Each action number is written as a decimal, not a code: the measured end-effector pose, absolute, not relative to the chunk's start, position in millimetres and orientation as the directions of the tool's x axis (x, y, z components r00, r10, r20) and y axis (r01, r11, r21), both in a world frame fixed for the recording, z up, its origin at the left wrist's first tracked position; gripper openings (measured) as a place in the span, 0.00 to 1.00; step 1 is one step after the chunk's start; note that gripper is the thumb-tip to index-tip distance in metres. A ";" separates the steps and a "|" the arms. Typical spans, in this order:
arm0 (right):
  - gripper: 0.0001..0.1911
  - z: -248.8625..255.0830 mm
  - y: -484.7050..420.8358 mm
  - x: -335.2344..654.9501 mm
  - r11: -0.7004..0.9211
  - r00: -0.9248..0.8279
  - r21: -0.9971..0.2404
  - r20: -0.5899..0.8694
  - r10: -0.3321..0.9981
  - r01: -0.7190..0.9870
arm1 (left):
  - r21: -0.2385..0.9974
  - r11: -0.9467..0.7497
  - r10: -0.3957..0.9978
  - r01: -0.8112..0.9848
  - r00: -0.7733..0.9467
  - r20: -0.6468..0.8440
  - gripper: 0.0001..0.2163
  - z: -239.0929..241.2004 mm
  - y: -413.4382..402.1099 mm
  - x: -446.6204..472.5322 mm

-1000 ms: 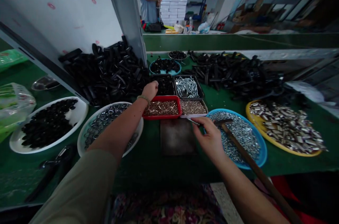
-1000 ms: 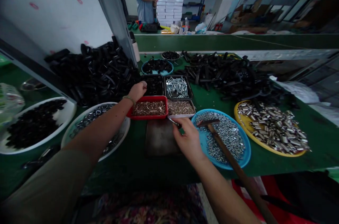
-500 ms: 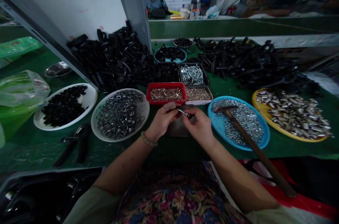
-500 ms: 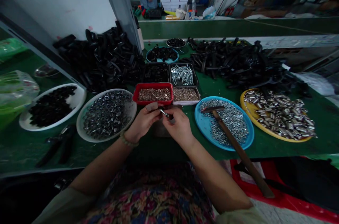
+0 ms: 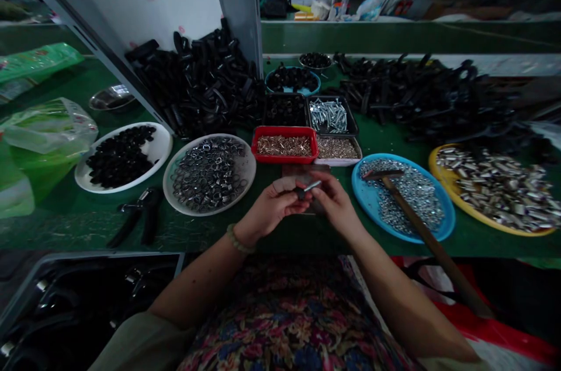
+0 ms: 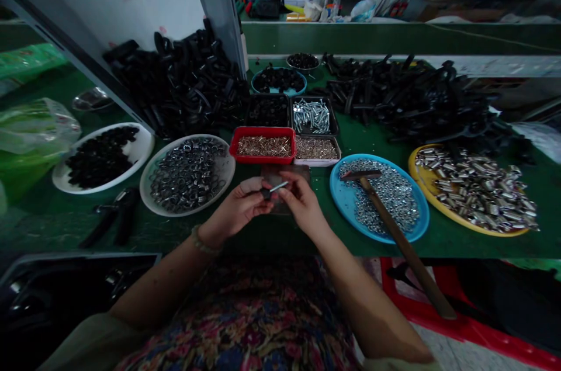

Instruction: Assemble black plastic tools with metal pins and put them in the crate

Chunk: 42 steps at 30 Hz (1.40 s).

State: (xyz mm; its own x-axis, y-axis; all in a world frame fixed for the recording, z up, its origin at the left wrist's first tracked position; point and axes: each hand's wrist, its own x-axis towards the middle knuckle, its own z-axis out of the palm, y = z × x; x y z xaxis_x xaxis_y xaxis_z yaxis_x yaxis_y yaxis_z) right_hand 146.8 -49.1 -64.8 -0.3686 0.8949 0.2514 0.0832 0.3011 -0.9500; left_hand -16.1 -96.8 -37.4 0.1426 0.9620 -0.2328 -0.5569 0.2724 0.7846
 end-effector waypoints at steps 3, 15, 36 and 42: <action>0.13 -72.6 -54.2 144.6 -0.011 -0.405 -0.995 0.029 0.914 -0.095 | 0.830 0.295 0.955 -0.473 0.163 -0.247 0.11 -38.7 -101.3 -18.1; 0.13 -81.1 -68.5 136.6 0.220 -0.406 -0.962 0.140 0.903 0.159 | 0.319 0.114 0.983 0.941 -0.154 0.104 0.11 -47.3 -62.5 -142.2; 0.19 -67.6 -70.9 224.4 0.630 -0.368 -0.717 0.522 0.769 0.300 | 0.987 0.160 0.921 0.023 0.355 -0.157 0.22 -31.1 -40.9 37.0; 0.12 -87.9 -75.9 302.7 0.282 0.211 -0.945 0.314 0.926 0.167 | 0.871 -0.364 0.831 0.329 0.536 0.145 0.06 -61.9 24.5 149.2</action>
State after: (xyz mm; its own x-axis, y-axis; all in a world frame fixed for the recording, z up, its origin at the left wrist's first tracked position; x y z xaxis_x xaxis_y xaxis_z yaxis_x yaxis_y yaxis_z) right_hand 302.7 -75.9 -87.9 0.2113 0.9258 0.3136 0.1667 0.2820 -0.9448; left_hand 149.2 24.5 -61.9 0.5365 0.8314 0.1451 0.3290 -0.3644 0.8712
